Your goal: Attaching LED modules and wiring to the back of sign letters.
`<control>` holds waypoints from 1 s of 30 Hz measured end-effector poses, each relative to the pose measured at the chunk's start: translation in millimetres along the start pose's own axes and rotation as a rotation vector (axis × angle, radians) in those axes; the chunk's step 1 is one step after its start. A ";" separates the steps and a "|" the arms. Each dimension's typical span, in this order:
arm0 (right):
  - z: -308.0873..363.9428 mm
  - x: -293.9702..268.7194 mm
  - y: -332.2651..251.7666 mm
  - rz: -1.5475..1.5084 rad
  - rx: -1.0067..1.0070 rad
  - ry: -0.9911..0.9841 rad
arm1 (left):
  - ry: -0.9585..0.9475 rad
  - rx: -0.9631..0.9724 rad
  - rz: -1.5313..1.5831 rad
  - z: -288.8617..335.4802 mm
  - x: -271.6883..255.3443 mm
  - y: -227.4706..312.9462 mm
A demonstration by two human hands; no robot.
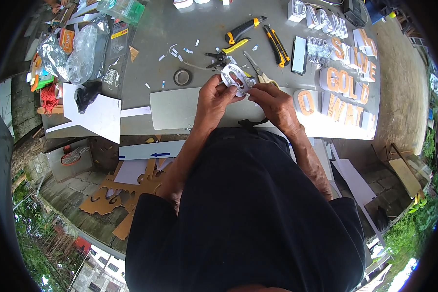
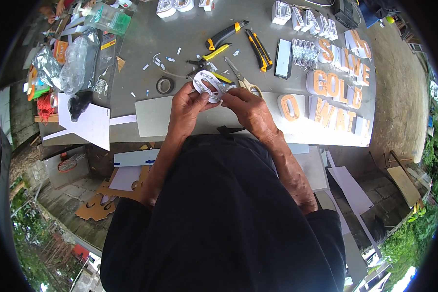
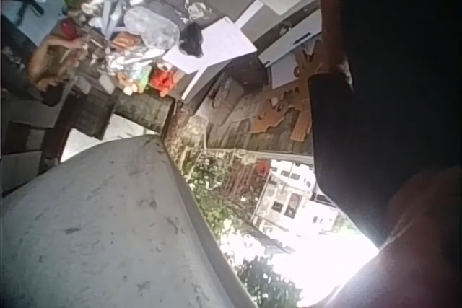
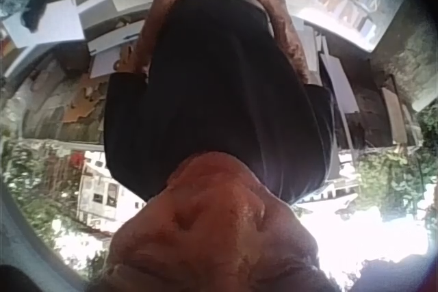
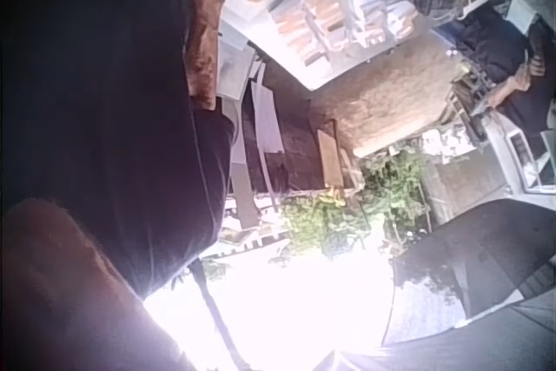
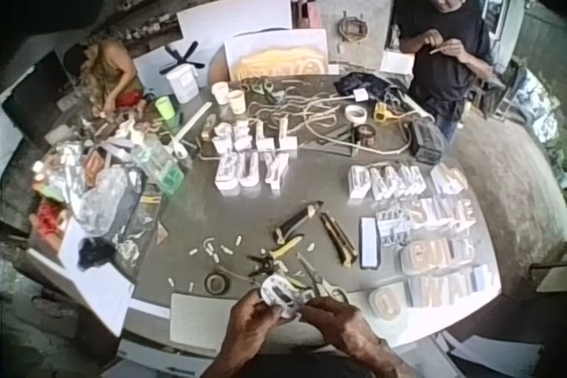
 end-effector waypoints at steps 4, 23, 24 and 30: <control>-2.5 -2.8 0.1 -0.044 0.062 -0.026 | -0.042 0.014 -0.033 0.8 0.9 3.2; -3.4 3.7 10.0 -0.251 0.386 0.124 | -0.013 0.384 -0.784 10.2 25.0 14.1; -4.3 3.9 11.5 -0.269 0.466 0.094 | -0.011 0.383 -0.782 10.6 23.8 11.4; -1.9 10.2 33.3 -0.781 0.765 -0.007 | -0.052 0.395 -0.873 6.6 28.2 8.2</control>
Point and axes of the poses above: each hand's wrist, its own z-axis away from the middle knuckle, its own x-axis out of the palm, y = z × x, the point moved 6 cm from there along -z, towards the middle knuckle, and after that the axes turned 9 degrees about x, right-handed, at the moved point
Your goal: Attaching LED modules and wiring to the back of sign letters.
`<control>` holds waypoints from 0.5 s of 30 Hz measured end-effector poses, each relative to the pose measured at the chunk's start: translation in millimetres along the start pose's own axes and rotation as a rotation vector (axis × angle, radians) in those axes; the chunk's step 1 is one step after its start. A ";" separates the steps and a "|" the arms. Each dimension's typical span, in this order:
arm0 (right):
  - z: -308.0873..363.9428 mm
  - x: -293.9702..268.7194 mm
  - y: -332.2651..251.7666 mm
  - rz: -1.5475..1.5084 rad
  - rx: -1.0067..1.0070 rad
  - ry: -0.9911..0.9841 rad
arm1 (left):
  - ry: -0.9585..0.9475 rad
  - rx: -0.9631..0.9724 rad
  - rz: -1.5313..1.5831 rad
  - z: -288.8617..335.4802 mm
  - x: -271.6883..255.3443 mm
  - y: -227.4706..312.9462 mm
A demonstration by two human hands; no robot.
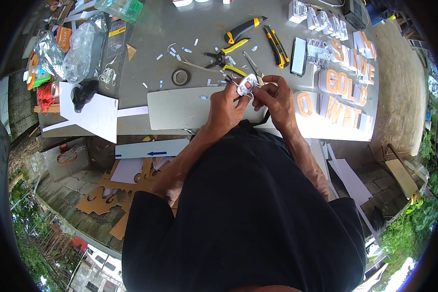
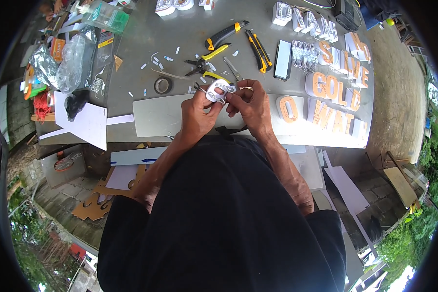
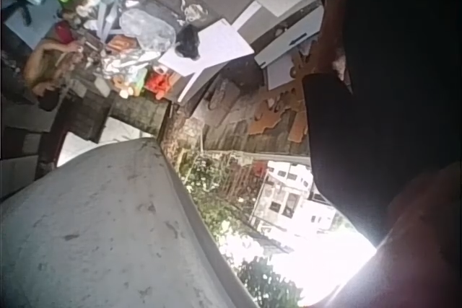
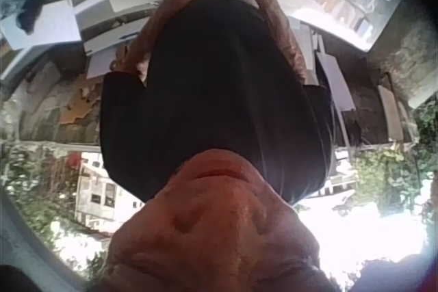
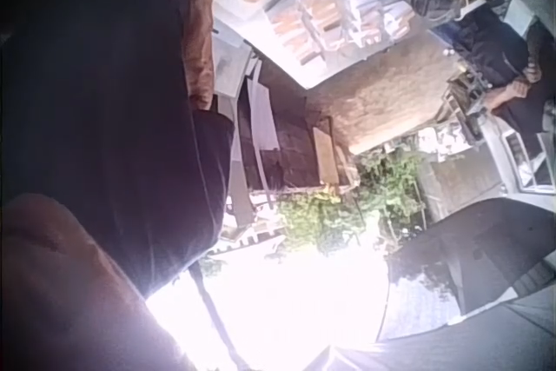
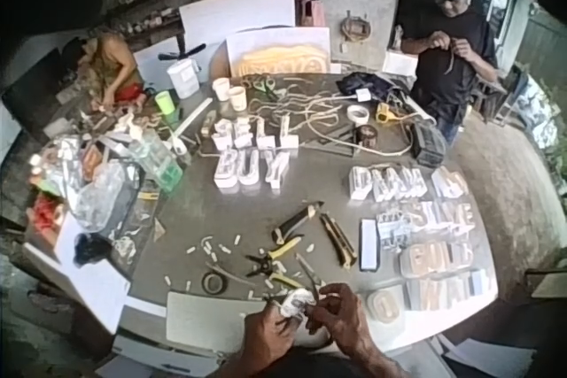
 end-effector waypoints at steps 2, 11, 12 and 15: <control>0.8 -1.8 -0.4 0.001 -0.014 -0.012 | 0.080 -0.129 0.217 -3.5 -2.1 -8.5; 23.1 5.9 -15.5 0.691 -0.663 0.049 | 0.064 -0.513 0.800 1.0 0.7 -42.2; 23.0 4.9 -16.8 0.693 -0.662 0.049 | 0.034 -0.530 0.792 1.4 1.7 -42.1; 23.9 9.1 -21.2 0.914 -0.752 0.015 | -0.012 -0.552 0.772 3.6 2.0 -43.9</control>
Point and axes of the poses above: each hand's wrist, its own z-axis away from the middle knuckle, its own x-axis out of the palm, y = z × x, the point moved 6 cm from there along -z, towards the middle knuckle, and after that the axes turned 9 degrees about x, right-handed, at the moved point
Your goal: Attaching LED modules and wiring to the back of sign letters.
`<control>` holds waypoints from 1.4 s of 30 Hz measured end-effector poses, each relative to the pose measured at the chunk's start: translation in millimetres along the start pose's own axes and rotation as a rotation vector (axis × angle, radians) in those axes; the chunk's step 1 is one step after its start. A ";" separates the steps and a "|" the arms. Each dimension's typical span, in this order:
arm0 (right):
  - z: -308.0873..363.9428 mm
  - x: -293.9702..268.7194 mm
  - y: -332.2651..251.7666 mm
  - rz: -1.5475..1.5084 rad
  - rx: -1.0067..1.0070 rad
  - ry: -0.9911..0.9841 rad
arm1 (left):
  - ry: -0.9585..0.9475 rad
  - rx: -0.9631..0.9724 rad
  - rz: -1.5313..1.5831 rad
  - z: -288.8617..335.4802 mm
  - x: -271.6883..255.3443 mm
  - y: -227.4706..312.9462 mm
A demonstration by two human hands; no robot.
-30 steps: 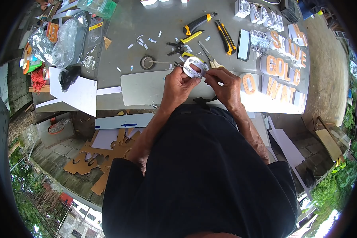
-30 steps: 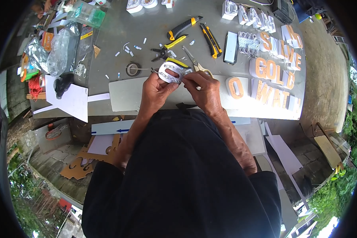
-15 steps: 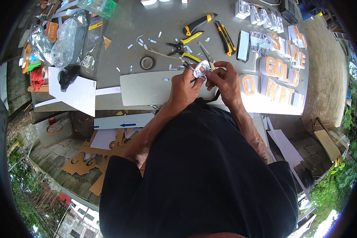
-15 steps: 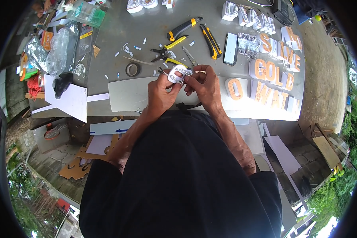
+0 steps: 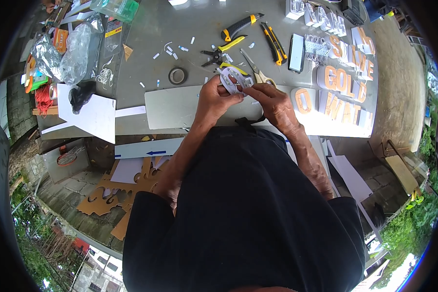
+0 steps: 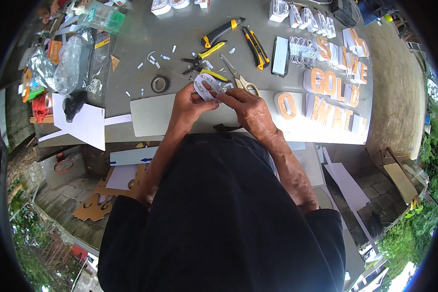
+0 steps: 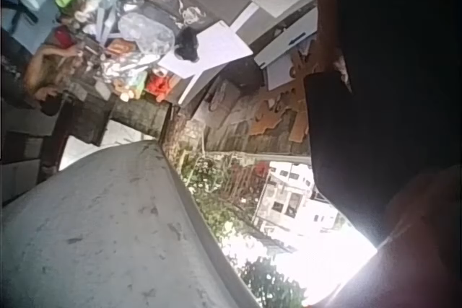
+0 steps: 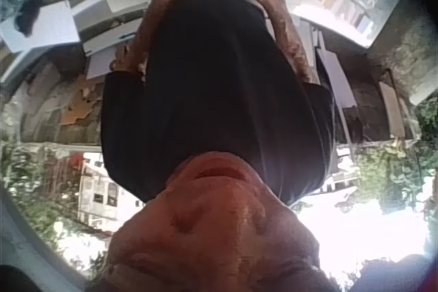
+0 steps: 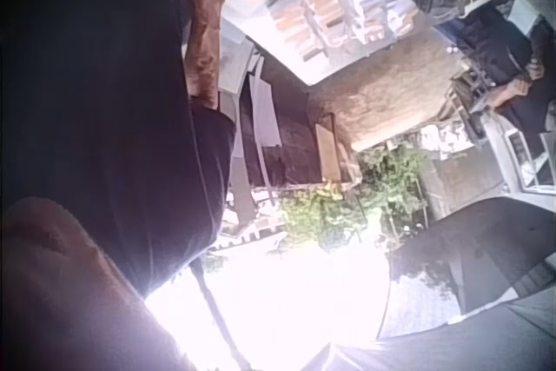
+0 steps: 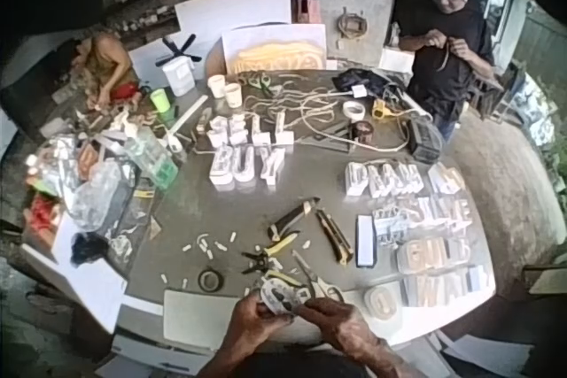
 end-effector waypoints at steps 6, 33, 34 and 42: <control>-4.0 0.9 -0.4 0.075 -0.077 -0.159 | -0.044 -0.042 -0.088 -0.5 -2.0 -2.7; 1.6 13.1 6.5 -0.195 0.195 0.197 | 0.160 0.272 -0.248 7.1 19.4 10.1; 1.9 13.5 9.1 -0.249 0.261 0.203 | 0.185 0.293 -0.279 7.8 19.6 12.3; -1.7 8.2 11.6 -0.423 0.375 0.254 | 0.163 0.386 -0.234 8.2 24.8 21.7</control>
Point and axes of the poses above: each hand's wrist, its own z-axis away from the middle knuckle, its own x-axis out of the palm, y = z × x, the point moved 6 cm from there along -z, towards the middle knuckle, and after that the axes turned 9 degrees about x, right-handed, at the moved point
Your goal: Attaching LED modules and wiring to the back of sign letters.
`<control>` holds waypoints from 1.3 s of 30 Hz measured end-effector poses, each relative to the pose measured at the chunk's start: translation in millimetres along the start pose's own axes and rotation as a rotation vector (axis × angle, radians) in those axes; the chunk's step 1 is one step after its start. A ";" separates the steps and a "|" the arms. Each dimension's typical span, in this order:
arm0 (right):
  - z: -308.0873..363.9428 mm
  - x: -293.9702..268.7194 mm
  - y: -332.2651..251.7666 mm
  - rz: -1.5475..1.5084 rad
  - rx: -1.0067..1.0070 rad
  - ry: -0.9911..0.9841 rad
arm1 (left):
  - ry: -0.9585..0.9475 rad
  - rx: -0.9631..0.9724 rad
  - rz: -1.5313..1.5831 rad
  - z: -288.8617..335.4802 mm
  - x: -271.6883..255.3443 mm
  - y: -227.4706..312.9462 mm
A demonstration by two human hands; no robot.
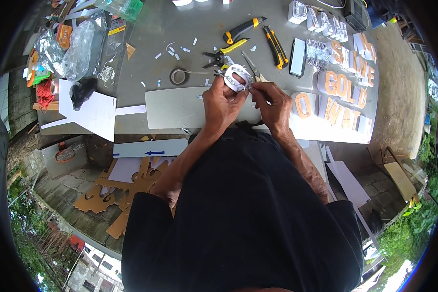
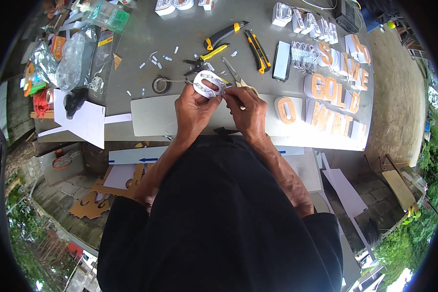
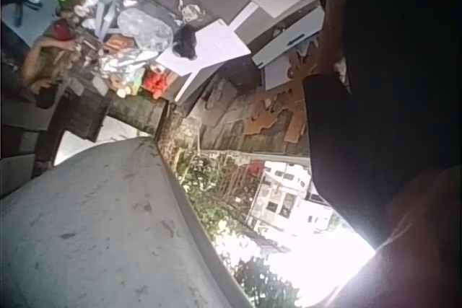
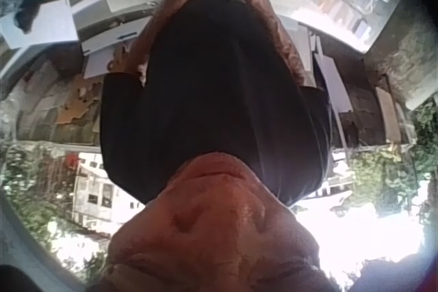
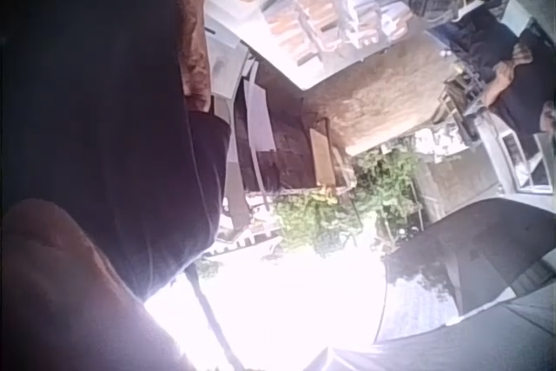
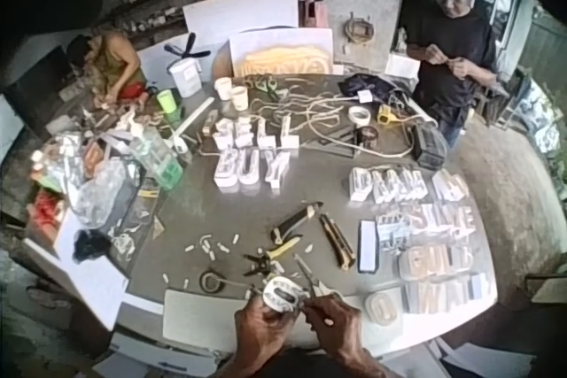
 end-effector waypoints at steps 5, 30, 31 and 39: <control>-2.8 0.9 3.4 0.026 -0.015 -0.062 | -0.042 -0.032 0.019 1.5 -2.3 -4.4; -9.9 9.5 -4.3 0.236 -0.249 -0.141 | 0.019 0.051 -0.139 -2.8 -8.5 -8.4; -8.9 9.9 -4.2 0.167 -0.157 -0.126 | 0.025 0.068 -0.178 -2.1 -8.8 -6.0; -7.7 16.8 -5.2 -0.029 0.215 -0.035 | 0.084 0.200 -0.278 0.1 -3.2 15.3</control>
Point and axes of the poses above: each hand's wrist, its own z-axis away from the middle knuckle, its own x-axis out of the palm, y = z × x, the point moved 6 cm from there along -z, towards the middle knuckle, and after that the axes turned 9 degrees about x, right-handed, at the moved point
